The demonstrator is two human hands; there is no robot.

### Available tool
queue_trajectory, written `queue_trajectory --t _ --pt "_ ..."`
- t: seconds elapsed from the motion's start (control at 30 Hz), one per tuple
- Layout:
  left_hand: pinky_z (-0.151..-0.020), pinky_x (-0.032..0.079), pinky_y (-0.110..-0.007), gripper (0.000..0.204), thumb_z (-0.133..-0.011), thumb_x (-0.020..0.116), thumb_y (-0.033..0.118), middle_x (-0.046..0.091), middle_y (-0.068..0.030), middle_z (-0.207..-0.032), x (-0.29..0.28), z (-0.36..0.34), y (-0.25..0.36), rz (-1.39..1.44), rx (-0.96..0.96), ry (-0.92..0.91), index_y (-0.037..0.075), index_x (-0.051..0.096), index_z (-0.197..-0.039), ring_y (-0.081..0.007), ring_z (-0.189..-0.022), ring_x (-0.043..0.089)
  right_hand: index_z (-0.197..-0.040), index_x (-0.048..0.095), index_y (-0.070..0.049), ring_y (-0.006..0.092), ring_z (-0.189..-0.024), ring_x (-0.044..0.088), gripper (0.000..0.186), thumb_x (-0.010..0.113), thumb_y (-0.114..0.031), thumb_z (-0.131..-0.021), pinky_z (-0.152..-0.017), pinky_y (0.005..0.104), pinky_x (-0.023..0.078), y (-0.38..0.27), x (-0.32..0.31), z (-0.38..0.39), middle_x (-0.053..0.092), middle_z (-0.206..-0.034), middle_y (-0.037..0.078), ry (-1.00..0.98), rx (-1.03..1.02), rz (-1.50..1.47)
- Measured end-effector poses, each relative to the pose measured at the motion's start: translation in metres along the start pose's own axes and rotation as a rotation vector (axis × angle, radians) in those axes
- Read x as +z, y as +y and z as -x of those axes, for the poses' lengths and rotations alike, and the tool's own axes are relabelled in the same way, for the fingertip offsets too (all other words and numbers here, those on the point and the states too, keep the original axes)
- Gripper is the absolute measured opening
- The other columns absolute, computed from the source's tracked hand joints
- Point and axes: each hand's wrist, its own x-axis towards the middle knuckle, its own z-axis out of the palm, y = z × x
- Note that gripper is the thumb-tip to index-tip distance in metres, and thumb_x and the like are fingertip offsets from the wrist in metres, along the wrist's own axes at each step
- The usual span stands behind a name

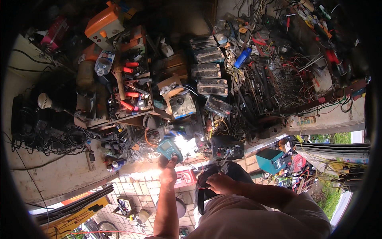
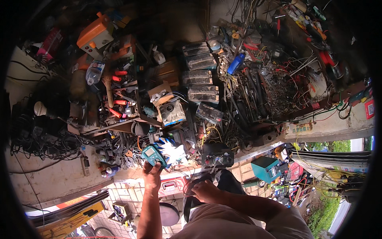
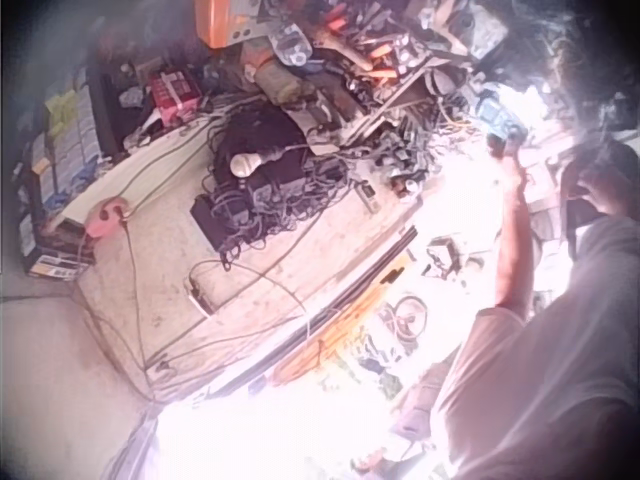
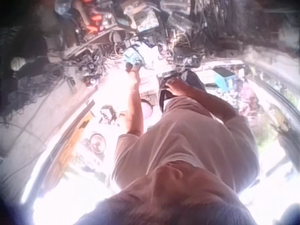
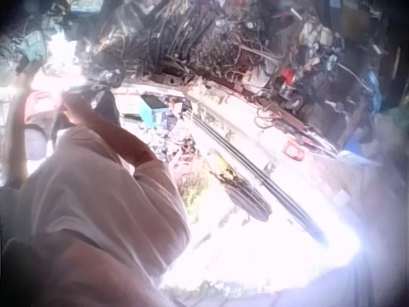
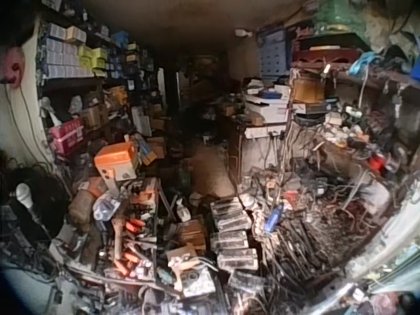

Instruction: The person carries a blue power inverter into a cluttered workshop and places it on a workbench. They connect a multimeter to the inverter's terminals, observe the display, and then disconnect the leads. The person then moves to a shelf and picks up a small box.

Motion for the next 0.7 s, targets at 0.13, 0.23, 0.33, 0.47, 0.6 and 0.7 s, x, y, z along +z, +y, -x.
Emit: queue_trajectory --t 0.13,0.23,0.33,0.47,0.6,0.7 --pt "-0.091 0.047 -0.036 0.056 -0.08 0.074 0.015 0.059 -0.0096 -0.115 0.026 0.055 0.062 0.136 0.01 -0.092 0.0 0.048 -0.127 -0.0214 -0.103 0.058 -0.104 0.059 -0.005 0.03 -0.1 0.058 0.038 0.067 -0.035 -0.082 -0.082 0.046 0.045 -0.036 -0.05 0.001 0.061 -0.103 0.012 0.103 -0.151 -0.079" --pt "-0.087 0.05 -0.034 0.056 -0.08 0.074 0.011 0.06 -0.0121 -0.114 0.047 0.09 0.086 0.123 0.051 -0.078 -0.002 0.047 -0.127 -0.0206 -0.098 0.06 -0.106 0.059 -0.002 0.0314 -0.096 0.058 0.041 0.074 -0.026 -0.077 -0.08 0.0413 0.048 -0.058 -0.073 -0.005 0.061 -0.101 0.011 0.554 -0.229 -0.377" --pt "-0.083 0.055 -0.038 0.042 -0.079 0.071 0.0 0.063 -0.0071 -0.102 0.066 0.115 0.098 0.129 0.098 -0.064 0.004 0.053 -0.116 -0.0195 -0.091 0.064 -0.103 0.061 -0.002 0.0307 -0.091 0.059 0.032 0.073 -0.017 -0.078 -0.076 0.0389 0.048 -0.084 -0.114 0.003 0.063 -0.096 0.013 0.645 -0.367 -0.484" --pt "-0.081 0.055 -0.033 0.041 -0.079 0.071 0.0 0.063 -0.0086 -0.102 0.075 0.143 0.102 0.024 0.139 -0.081 0.003 0.051 -0.116 -0.0177 -0.09 0.063 -0.089 0.068 -0.005 0.0273 -0.074 0.062 0.015 0.069 -0.018 -0.082 -0.066 0.0356 0.049 -0.078 -0.115 0.016 0.065 -0.081 0.01 0.509 -0.332 -0.564" --pt "-0.081 0.054 -0.033 0.039 -0.08 0.07 0.001 0.063 -0.009 -0.103 0.081 0.165 0.105 -0.071 0.191 -0.084 0.002 0.051 -0.115 -0.0169 -0.091 0.062 -0.088 0.068 -0.004 0.0237 -0.068 0.064 0.016 0.071 -0.019 -0.083 -0.062 0.0338 0.049 -0.077 -0.126 0.037 0.066 -0.077 0.01 0.456 -0.351 -0.544" --pt "-0.081 0.053 -0.032 0.038 -0.081 0.07 0.001 0.062 -0.0094 -0.104 0.085 0.178 0.111 -0.066 0.198 -0.093 0.001 0.051 -0.115 -0.0167 -0.092 0.061 -0.089 0.067 -0.002 0.0191 -0.07 0.064 0.019 0.074 -0.019 -0.082 -0.065 0.0305 0.049 -0.084 -0.135 0.052 0.067 -0.082 0.009 0.368 -0.27 -0.512"
